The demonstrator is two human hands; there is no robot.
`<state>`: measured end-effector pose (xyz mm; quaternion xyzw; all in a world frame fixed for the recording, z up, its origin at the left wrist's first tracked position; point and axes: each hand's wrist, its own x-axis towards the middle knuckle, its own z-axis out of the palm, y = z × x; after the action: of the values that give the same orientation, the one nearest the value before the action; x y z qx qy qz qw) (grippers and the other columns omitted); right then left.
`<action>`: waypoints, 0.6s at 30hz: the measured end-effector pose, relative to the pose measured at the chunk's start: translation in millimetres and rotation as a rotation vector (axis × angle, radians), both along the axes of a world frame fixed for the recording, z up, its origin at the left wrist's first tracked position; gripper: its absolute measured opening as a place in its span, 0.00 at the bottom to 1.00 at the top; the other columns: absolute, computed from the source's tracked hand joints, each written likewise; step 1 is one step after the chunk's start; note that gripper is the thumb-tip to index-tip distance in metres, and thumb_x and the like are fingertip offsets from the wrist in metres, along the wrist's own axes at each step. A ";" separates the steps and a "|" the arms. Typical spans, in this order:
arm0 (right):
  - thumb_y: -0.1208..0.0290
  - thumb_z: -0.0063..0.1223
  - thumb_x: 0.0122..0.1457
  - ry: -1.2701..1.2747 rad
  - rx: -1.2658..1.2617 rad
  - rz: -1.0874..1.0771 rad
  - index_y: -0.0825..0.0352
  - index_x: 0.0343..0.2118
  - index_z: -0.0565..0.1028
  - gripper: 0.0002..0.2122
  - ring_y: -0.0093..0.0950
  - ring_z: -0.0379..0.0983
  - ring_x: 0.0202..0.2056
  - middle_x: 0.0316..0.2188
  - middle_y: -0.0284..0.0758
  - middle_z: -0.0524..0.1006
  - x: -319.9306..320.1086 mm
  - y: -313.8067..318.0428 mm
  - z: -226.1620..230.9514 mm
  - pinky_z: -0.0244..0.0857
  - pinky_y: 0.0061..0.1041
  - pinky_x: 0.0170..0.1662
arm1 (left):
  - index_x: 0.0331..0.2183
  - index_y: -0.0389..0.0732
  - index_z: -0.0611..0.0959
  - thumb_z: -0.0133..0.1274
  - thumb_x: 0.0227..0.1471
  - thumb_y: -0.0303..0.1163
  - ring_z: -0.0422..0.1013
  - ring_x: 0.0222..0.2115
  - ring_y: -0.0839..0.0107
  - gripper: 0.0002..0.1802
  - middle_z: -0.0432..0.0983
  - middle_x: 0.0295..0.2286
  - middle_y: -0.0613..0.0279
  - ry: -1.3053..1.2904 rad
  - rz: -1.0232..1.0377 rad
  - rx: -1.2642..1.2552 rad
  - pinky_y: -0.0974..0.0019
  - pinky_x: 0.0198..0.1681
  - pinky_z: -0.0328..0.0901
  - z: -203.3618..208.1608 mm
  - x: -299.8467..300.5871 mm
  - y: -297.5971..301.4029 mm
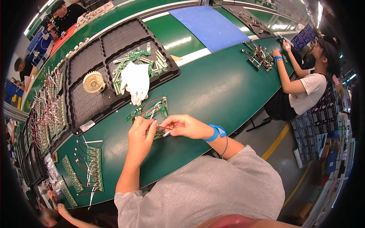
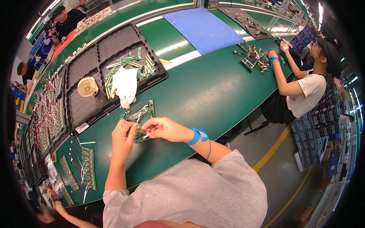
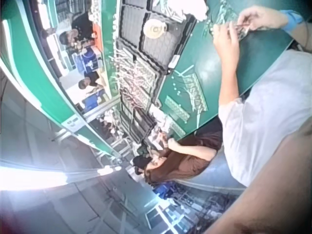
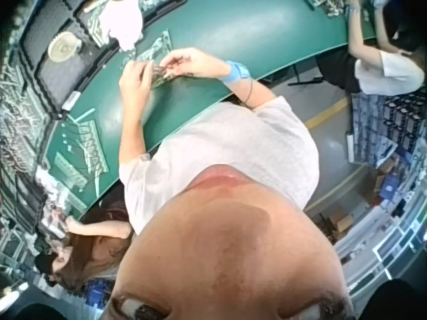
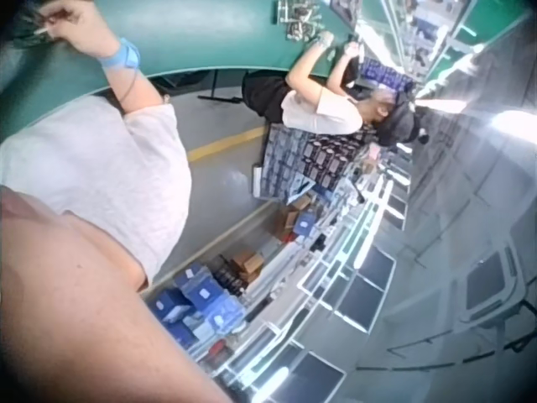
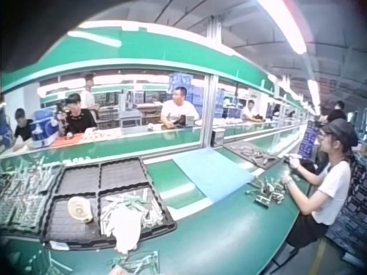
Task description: Manually assembling various electronic components and wiring onto printed circuit boards at an industrial workbench.
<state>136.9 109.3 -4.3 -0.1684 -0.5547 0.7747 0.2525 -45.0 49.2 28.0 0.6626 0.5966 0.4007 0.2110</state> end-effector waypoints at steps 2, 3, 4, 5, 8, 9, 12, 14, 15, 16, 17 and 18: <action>0.81 0.45 0.52 0.019 -0.096 -0.048 0.71 0.40 0.70 0.11 0.17 0.65 0.37 0.35 0.31 0.71 5.6 2.0 -3.6 0.60 0.17 0.41 | 0.29 0.33 0.77 0.53 0.46 0.27 0.65 0.20 0.68 0.07 0.66 0.21 0.58 -0.023 -0.013 -0.013 0.70 0.24 0.60 4.4 -3.2 1.5; 0.82 0.44 0.52 0.033 -0.073 -0.065 0.72 0.40 0.70 0.11 0.18 0.66 0.38 0.37 0.32 0.71 6.6 3.1 -7.3 0.60 0.16 0.40 | 0.29 0.33 0.77 0.53 0.46 0.27 0.65 0.20 0.68 0.07 0.66 0.21 0.58 -0.020 0.001 -0.013 0.70 0.24 0.60 5.4 -4.5 1.2; 0.82 0.44 0.53 -0.004 -0.059 -0.127 0.72 0.37 0.72 0.09 0.19 0.66 0.37 0.35 0.32 0.71 6.4 0.3 -4.8 0.60 0.17 0.39 | 0.29 0.33 0.77 0.53 0.46 0.27 0.65 0.20 0.69 0.07 0.66 0.21 0.58 -0.036 -0.014 -0.003 0.70 0.24 0.60 6.6 -4.2 1.3; 0.82 0.44 0.53 0.001 -0.057 -0.113 0.72 0.37 0.72 0.09 0.19 0.66 0.37 0.35 0.32 0.71 6.2 -0.2 -5.9 0.60 0.17 0.39 | 0.28 0.33 0.77 0.53 0.46 0.26 0.65 0.20 0.69 0.07 0.66 0.21 0.58 -0.052 -0.030 0.008 0.70 0.24 0.60 7.8 -4.5 1.5; 0.80 0.45 0.54 -0.106 0.210 -0.243 0.73 0.33 0.74 0.06 0.21 0.66 0.34 0.32 0.34 0.70 2.4 -0.9 -4.2 0.60 0.18 0.38 | 0.29 0.32 0.76 0.53 0.46 0.25 0.66 0.19 0.71 0.07 0.67 0.22 0.58 -0.047 -0.032 0.064 0.71 0.22 0.61 6.1 -8.6 -2.5; 0.80 0.45 0.54 -0.126 0.218 -0.231 0.73 0.33 0.74 0.06 0.21 0.66 0.35 0.32 0.34 0.70 1.8 -0.4 -1.8 0.60 0.18 0.38 | 0.30 0.33 0.76 0.53 0.45 0.25 0.67 0.18 0.72 0.07 0.68 0.22 0.59 -0.041 -0.031 0.074 0.72 0.21 0.62 4.9 -10.4 -3.3; 0.79 0.47 0.54 -0.132 0.232 -0.202 0.73 0.34 0.74 0.06 0.21 0.66 0.35 0.32 0.33 0.70 0.3 0.7 -2.9 0.61 0.19 0.39 | 0.28 0.32 0.75 0.52 0.45 0.23 0.64 0.17 0.75 0.05 0.67 0.20 0.61 -0.093 -0.060 0.114 0.74 0.20 0.59 6.7 -11.0 -4.2; 0.77 0.47 0.55 -0.089 0.155 -0.203 0.72 0.36 0.73 0.07 0.19 0.67 0.34 0.32 0.31 0.69 -0.9 1.0 -2.2 0.62 0.18 0.38 | 0.28 0.33 0.76 0.52 0.45 0.23 0.64 0.18 0.75 0.05 0.67 0.21 0.61 -0.070 -0.079 0.095 0.74 0.20 0.60 8.8 -13.9 -4.7; 0.78 0.46 0.55 -0.133 0.174 -0.213 0.72 0.35 0.73 0.07 0.19 0.67 0.34 0.32 0.31 0.69 -0.1 0.3 4.6 0.62 0.17 0.38 | 0.29 0.35 0.76 0.53 0.45 0.28 0.68 0.19 0.67 0.08 0.69 0.22 0.59 -0.053 -0.080 0.080 0.69 0.22 0.63 10.1 -14.9 -4.9; 0.78 0.46 0.55 -0.128 0.186 -0.201 0.72 0.35 0.73 0.07 0.19 0.67 0.34 0.32 0.31 0.69 -1.3 -1.1 5.4 0.62 0.17 0.38 | 0.29 0.35 0.76 0.53 0.45 0.28 0.68 0.19 0.67 0.08 0.69 0.22 0.59 -0.050 -0.067 0.092 0.69 0.22 0.63 10.4 -17.4 -6.1; 0.79 0.47 0.54 -0.104 0.160 -0.240 0.72 0.35 0.73 0.07 0.20 0.67 0.34 0.33 0.32 0.69 -2.3 -4.6 5.2 0.62 0.17 0.38 | 0.29 0.35 0.76 0.53 0.45 0.28 0.69 0.19 0.65 0.08 0.69 0.23 0.58 -0.025 -0.091 0.104 0.67 0.23 0.63 9.9 -19.8 -7.8; 0.80 0.48 0.53 -0.082 0.140 -0.280 0.73 0.35 0.72 0.06 0.21 0.67 0.35 0.34 0.33 0.69 -2.3 -5.2 5.8 0.62 0.17 0.39 | 0.30 0.35 0.76 0.52 0.45 0.28 0.69 0.20 0.64 0.07 0.69 0.23 0.58 -0.002 -0.116 0.122 0.66 0.24 0.64 9.3 -20.8 -6.3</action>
<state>134.6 104.0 1.4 -0.2572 -0.5884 0.6839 0.3463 -65.8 42.9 37.4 0.7072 0.5315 0.4241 0.1937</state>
